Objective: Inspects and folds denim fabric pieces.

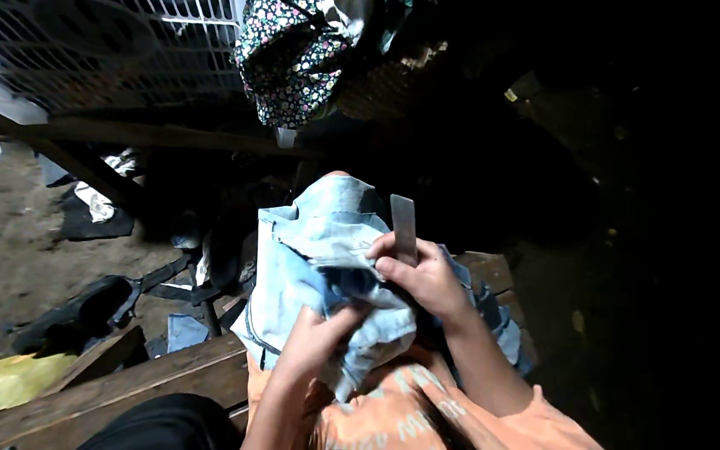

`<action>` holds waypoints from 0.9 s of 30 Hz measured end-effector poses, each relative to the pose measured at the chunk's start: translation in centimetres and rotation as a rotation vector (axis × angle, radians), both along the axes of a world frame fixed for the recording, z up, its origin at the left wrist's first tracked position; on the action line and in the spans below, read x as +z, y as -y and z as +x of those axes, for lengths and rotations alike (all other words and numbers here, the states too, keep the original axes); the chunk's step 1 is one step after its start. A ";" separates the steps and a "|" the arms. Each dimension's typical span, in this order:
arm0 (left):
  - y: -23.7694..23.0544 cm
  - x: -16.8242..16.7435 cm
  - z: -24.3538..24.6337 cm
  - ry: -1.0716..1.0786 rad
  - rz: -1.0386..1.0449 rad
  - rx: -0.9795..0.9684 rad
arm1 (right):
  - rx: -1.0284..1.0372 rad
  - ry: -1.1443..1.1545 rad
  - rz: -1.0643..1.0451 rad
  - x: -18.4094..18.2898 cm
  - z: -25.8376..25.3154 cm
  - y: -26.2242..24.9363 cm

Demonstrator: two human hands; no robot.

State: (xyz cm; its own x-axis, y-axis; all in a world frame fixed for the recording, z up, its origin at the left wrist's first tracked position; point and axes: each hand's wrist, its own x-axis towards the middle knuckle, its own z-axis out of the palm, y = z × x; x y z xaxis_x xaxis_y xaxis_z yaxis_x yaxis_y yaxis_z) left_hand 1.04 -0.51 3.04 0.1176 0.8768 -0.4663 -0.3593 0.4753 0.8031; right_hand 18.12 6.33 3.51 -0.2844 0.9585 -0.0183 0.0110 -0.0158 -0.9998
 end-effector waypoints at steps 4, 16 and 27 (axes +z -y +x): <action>-0.2 1.2 -0.2 -0.044 -0.108 0.154 | -0.051 0.143 0.176 -2.6 2.1 1.9; 0.4 2.2 -1.8 0.018 -0.291 0.139 | 0.129 0.354 0.361 -6.6 0.2 8.1; 1.5 1.6 -0.4 -0.048 0.051 0.215 | 0.095 0.555 0.503 -1.7 4.1 6.2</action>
State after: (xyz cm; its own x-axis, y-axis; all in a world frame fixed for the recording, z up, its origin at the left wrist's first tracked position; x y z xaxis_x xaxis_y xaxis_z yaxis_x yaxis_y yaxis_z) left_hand 0.67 -2.01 4.68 -0.0962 0.9017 -0.4216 -0.4090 0.3504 0.8426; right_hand 22.25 0.11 1.79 -0.4429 0.8608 0.2508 0.4936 0.4676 -0.7332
